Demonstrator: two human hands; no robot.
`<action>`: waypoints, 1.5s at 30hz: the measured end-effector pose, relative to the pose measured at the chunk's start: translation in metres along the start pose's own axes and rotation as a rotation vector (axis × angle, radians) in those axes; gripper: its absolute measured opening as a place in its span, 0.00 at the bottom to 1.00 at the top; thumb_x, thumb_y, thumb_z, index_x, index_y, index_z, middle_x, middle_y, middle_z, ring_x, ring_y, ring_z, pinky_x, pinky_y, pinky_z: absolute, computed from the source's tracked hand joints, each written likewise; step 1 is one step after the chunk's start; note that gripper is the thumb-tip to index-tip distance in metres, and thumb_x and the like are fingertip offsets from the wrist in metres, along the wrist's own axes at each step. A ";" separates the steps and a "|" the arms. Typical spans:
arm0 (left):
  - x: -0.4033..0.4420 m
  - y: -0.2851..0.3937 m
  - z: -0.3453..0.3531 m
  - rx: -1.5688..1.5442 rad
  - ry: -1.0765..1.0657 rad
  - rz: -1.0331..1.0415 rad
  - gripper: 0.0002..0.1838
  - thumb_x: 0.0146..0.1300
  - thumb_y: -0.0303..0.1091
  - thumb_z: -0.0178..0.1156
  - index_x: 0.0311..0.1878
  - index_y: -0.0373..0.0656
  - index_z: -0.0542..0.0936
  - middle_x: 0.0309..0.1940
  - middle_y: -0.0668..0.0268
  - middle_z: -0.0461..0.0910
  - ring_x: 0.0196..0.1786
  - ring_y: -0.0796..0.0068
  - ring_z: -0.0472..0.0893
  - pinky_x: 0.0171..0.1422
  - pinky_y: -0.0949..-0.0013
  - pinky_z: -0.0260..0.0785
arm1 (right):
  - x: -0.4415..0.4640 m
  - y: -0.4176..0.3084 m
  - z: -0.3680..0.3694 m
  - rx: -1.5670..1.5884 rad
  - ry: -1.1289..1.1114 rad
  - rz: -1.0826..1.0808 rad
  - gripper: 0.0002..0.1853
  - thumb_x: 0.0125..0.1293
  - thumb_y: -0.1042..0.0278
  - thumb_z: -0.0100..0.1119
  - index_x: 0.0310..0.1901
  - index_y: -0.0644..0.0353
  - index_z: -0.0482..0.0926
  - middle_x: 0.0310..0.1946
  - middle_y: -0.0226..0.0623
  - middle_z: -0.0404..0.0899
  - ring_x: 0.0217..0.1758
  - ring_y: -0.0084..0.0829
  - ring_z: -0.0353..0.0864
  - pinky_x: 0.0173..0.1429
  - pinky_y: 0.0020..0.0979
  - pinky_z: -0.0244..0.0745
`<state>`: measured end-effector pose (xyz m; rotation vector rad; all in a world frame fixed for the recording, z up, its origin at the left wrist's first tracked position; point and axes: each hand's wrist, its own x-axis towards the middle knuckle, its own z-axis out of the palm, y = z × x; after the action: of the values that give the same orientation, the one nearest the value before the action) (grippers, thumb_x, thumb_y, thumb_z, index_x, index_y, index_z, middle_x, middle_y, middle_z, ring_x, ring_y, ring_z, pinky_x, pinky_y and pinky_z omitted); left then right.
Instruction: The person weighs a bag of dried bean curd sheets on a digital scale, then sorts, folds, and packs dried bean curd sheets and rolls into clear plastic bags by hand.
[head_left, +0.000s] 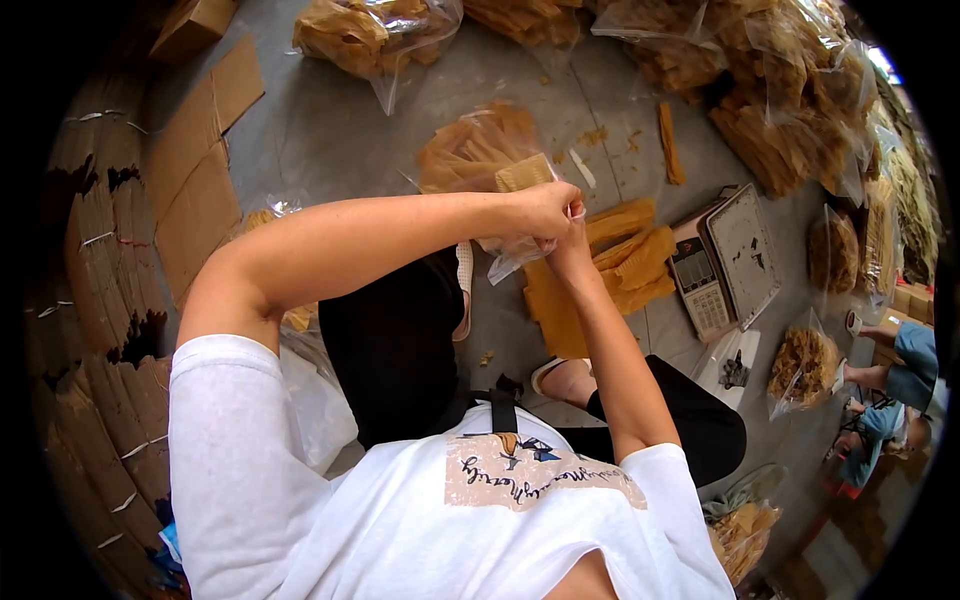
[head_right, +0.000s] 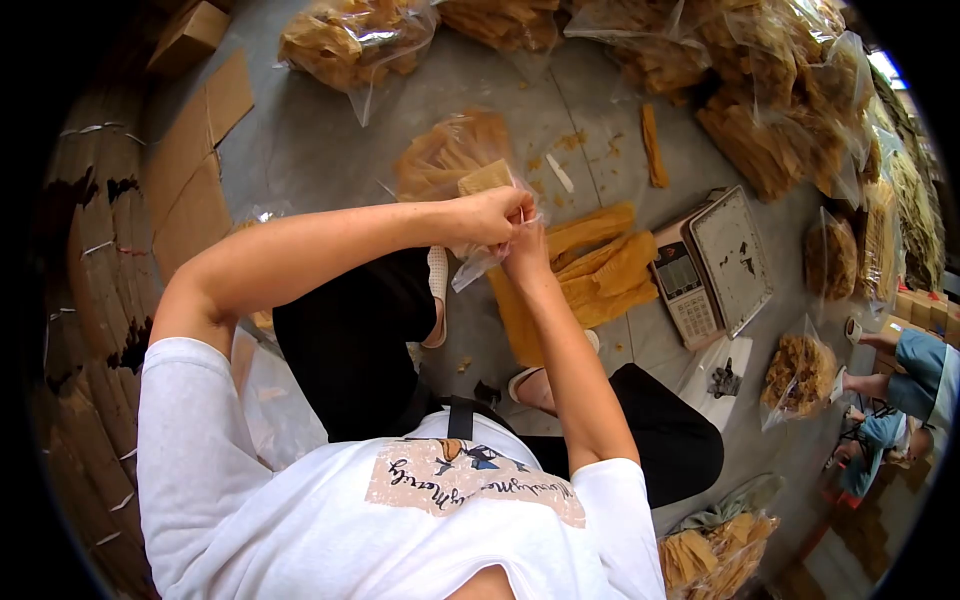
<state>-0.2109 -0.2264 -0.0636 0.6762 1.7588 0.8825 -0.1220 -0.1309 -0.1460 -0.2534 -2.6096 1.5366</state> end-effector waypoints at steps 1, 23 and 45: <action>-0.004 0.003 0.000 -0.122 -0.025 -0.043 0.09 0.59 0.19 0.49 0.43 0.32 0.69 0.26 0.62 0.74 0.26 0.75 0.78 0.30 0.72 0.72 | -0.001 0.023 0.011 0.176 -0.083 0.000 0.05 0.58 0.73 0.54 0.37 0.61 0.74 0.26 0.33 0.77 0.30 0.30 0.78 0.32 0.27 0.71; -0.012 0.016 0.002 -0.297 -0.116 0.007 0.07 0.62 0.28 0.56 0.39 0.33 0.73 0.28 0.64 0.75 0.30 0.77 0.79 0.36 0.77 0.74 | -0.076 0.008 -0.050 -0.514 -0.037 -0.086 0.25 0.52 0.74 0.65 0.54 0.64 0.74 0.50 0.45 0.72 0.46 0.45 0.75 0.49 0.35 0.72; -0.044 0.022 -0.081 -0.206 0.393 0.152 0.09 0.57 0.35 0.64 0.33 0.45 0.73 0.21 0.80 0.71 0.23 0.93 0.65 0.27 0.84 0.53 | -0.076 0.079 -0.055 0.111 0.434 0.372 0.13 0.59 0.84 0.48 0.43 0.65 0.79 0.41 0.44 0.80 0.42 0.34 0.81 0.45 0.30 0.75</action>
<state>-0.2720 -0.2686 -0.0040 0.5306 1.9399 1.3539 -0.0306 -0.0606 -0.1889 -0.9870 -2.2117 1.5049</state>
